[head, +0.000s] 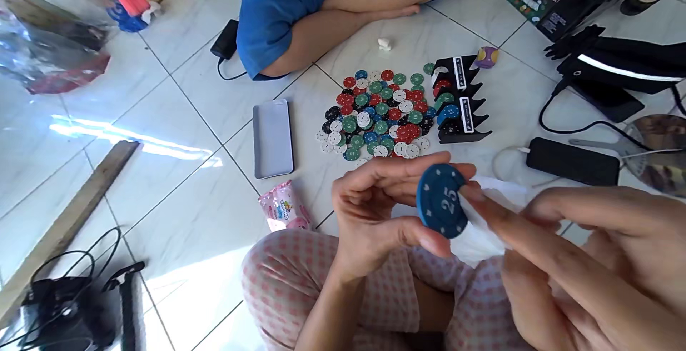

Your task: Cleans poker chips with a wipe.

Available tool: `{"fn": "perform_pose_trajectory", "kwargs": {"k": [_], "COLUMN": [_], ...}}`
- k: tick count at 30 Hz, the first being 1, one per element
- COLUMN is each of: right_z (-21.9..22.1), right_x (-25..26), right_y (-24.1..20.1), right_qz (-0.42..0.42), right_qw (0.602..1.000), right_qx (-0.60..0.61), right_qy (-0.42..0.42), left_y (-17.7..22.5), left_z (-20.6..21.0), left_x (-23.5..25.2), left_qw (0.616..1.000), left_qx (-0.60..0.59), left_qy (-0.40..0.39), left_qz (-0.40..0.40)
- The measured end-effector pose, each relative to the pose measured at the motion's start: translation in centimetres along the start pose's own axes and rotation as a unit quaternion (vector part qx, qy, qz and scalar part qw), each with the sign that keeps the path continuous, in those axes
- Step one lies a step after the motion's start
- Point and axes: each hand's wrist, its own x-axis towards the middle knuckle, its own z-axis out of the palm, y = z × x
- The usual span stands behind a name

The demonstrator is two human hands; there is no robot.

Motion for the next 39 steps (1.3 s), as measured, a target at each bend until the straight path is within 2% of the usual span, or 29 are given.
{"fn": "perform_pose_trajectory", "kwargs": {"k": [9,16,23,32,39], "right_z": [0.7,0.3,0.5,-0.5,-0.1], "right_x": [0.0,0.2,0.0,0.1,0.1], "right_y": [-0.4,-0.5,0.3,-0.9,0.3], "right_qz": [-0.018,-0.042,-0.010,-0.036,-0.002], "right_qw": [0.999,0.999,1.000,0.999,1.000], "right_qx": [0.005,0.021,0.007,0.010,0.001], "right_qy": [0.032,0.006,0.024,0.003,0.023], "left_y": [-0.2,0.0,0.0,-0.1,0.0], "left_z": [0.5,0.5,0.6,0.7,0.8], "left_x": [-0.1,-0.1,-0.1,0.0,-0.1], "left_qw": [0.999,0.999,1.000,0.999,0.999], "left_qx": [-0.038,-0.041,-0.013,-0.014,-0.007], "left_qy": [-0.008,-0.010,-0.009,-0.023,-0.030], "left_qz": [-0.037,-0.032,-0.013,-0.028,-0.012]}}
